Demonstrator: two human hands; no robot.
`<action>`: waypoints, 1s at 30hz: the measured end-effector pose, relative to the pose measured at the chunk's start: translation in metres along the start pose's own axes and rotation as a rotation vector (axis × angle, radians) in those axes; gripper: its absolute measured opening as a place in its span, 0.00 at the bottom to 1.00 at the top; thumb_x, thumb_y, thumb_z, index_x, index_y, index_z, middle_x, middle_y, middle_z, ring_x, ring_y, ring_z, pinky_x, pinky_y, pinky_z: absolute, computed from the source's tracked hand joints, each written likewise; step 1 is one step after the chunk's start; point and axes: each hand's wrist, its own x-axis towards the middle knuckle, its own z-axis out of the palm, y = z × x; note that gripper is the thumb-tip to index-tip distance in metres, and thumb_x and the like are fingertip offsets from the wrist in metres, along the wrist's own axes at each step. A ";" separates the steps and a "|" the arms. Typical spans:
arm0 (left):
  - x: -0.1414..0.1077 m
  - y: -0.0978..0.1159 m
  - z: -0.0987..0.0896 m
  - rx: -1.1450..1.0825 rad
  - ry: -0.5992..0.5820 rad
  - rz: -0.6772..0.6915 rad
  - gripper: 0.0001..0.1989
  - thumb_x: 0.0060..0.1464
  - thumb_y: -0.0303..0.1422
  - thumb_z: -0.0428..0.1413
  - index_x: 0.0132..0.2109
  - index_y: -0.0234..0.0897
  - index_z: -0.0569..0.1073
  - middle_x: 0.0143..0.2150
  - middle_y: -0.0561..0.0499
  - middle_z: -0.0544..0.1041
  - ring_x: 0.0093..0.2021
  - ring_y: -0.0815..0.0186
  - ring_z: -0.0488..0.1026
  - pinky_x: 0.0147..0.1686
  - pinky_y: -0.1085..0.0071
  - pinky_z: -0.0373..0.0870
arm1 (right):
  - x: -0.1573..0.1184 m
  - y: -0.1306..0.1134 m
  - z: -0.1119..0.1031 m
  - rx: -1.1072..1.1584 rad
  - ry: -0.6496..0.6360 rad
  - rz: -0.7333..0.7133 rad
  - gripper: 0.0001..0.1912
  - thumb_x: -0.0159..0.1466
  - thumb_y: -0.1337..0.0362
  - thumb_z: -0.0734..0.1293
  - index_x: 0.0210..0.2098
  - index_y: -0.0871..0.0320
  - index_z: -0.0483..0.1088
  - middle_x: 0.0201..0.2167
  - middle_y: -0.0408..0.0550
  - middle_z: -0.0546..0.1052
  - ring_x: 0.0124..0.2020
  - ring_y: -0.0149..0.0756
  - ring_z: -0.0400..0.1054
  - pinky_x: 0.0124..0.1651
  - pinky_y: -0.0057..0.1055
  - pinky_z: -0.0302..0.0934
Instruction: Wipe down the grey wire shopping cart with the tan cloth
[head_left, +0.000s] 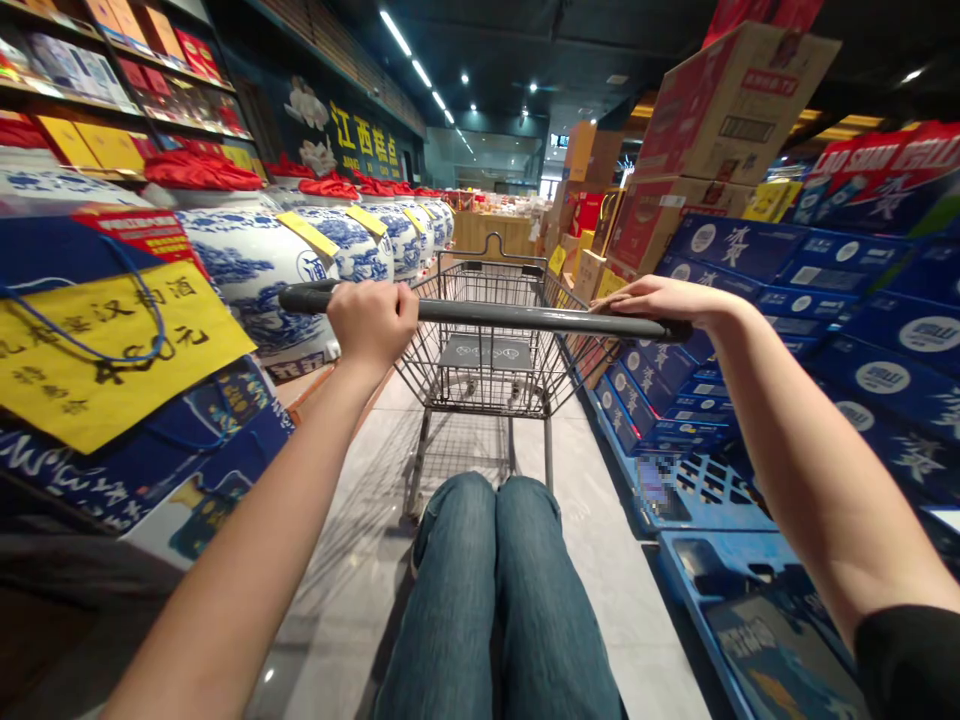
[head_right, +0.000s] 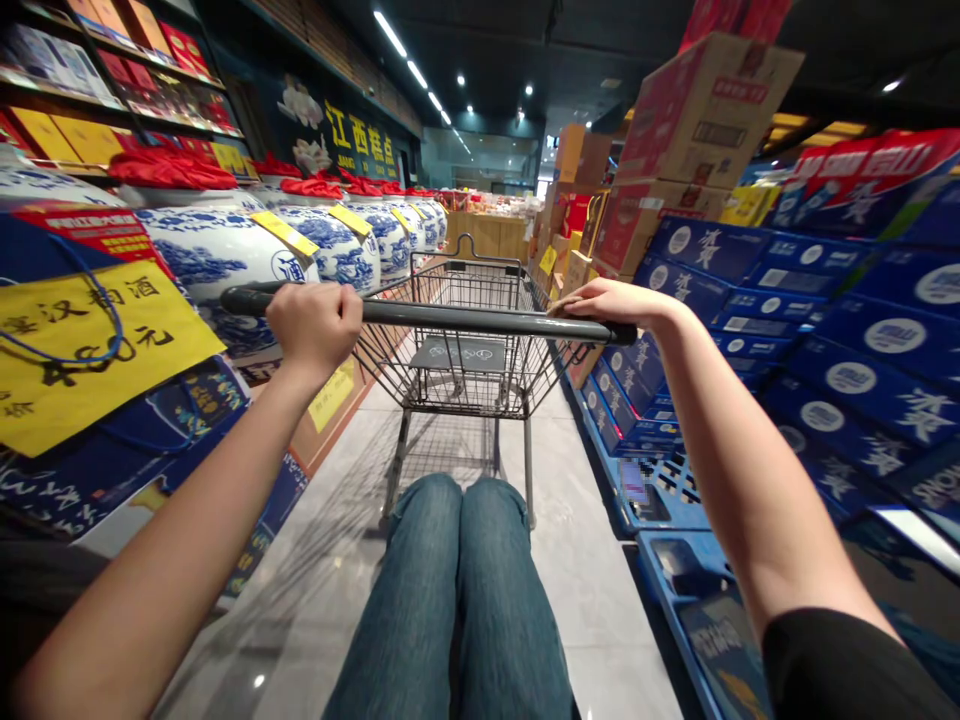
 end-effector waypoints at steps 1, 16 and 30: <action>0.000 0.002 -0.002 0.024 -0.020 0.002 0.19 0.65 0.38 0.45 0.30 0.40 0.75 0.31 0.42 0.78 0.35 0.55 0.72 0.41 0.57 0.61 | -0.002 0.002 0.001 0.010 0.017 0.025 0.07 0.58 0.61 0.77 0.34 0.58 0.83 0.26 0.42 0.81 0.28 0.32 0.71 0.36 0.31 0.67; 0.000 0.000 -0.001 0.046 -0.030 0.019 0.22 0.65 0.39 0.42 0.30 0.38 0.75 0.32 0.40 0.79 0.35 0.54 0.72 0.42 0.56 0.61 | -0.023 0.045 0.024 0.557 0.570 -0.385 0.15 0.53 0.51 0.72 0.20 0.56 0.74 0.19 0.47 0.75 0.22 0.36 0.70 0.27 0.31 0.64; -0.016 -0.005 -0.033 0.144 -0.018 0.056 0.20 0.64 0.38 0.43 0.28 0.39 0.73 0.30 0.42 0.78 0.31 0.57 0.69 0.37 0.60 0.59 | -0.072 0.040 0.065 0.494 0.927 -0.403 0.28 0.65 0.37 0.58 0.27 0.52 0.71 0.25 0.49 0.72 0.33 0.46 0.76 0.44 0.47 0.73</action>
